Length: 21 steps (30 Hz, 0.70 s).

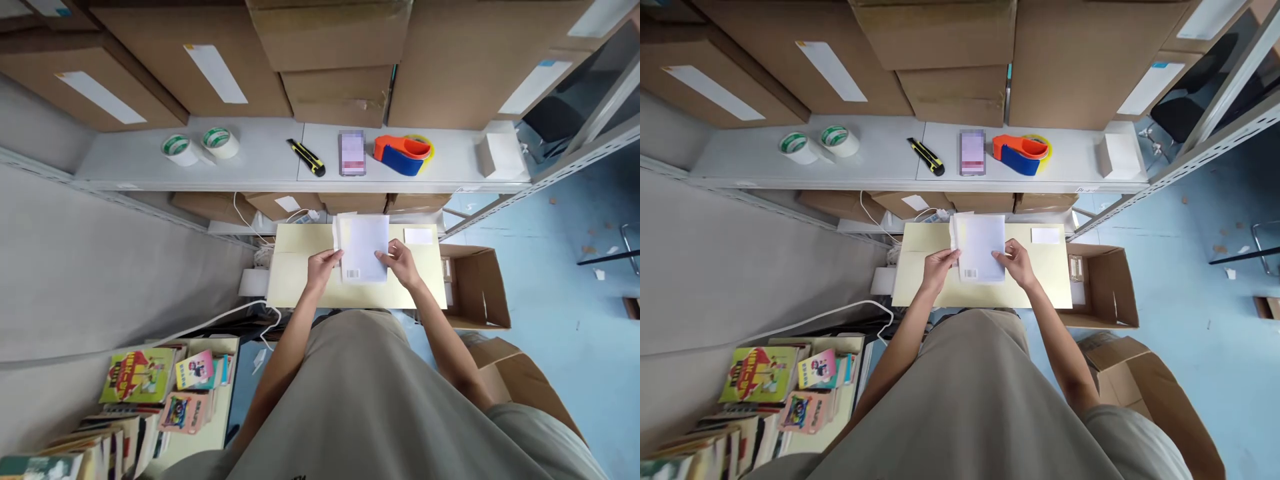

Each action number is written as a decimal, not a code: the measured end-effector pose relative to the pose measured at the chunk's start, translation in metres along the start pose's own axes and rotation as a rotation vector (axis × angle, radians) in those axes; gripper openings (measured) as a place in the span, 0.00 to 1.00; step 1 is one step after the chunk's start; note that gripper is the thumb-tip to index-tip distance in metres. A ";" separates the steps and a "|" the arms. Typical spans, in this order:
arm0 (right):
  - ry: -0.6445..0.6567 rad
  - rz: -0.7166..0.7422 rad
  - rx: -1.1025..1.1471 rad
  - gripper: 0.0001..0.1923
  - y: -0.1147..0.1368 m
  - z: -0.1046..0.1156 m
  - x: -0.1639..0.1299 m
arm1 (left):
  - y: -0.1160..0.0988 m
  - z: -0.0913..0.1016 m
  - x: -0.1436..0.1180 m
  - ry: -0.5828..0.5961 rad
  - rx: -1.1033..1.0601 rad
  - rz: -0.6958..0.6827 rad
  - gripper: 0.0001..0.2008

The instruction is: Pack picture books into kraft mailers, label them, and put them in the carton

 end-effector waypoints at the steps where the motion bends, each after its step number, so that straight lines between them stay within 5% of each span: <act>1: -0.009 0.013 0.008 0.37 0.008 0.005 0.002 | -0.010 -0.008 -0.004 -0.061 0.013 -0.046 0.29; 7: -0.012 0.033 0.057 0.37 0.030 0.027 0.013 | -0.046 -0.044 -0.020 -0.228 0.040 -0.218 0.18; 16: 0.034 0.001 0.045 0.39 0.019 0.051 0.029 | -0.045 -0.065 -0.028 -0.283 -0.022 -0.232 0.19; 21: -0.228 0.142 -0.087 0.46 0.020 0.054 0.023 | -0.049 -0.074 -0.031 -0.313 0.097 -0.277 0.13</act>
Point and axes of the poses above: each hand's wrist, its own x-axis towards the middle knuckle, its own z-axis out of the back of the hand, y = z × x, the point moved 5 cm from there along x, towards the middle knuckle, and after that the axes turned 6 degrees about -y, right-handed, at the moved point
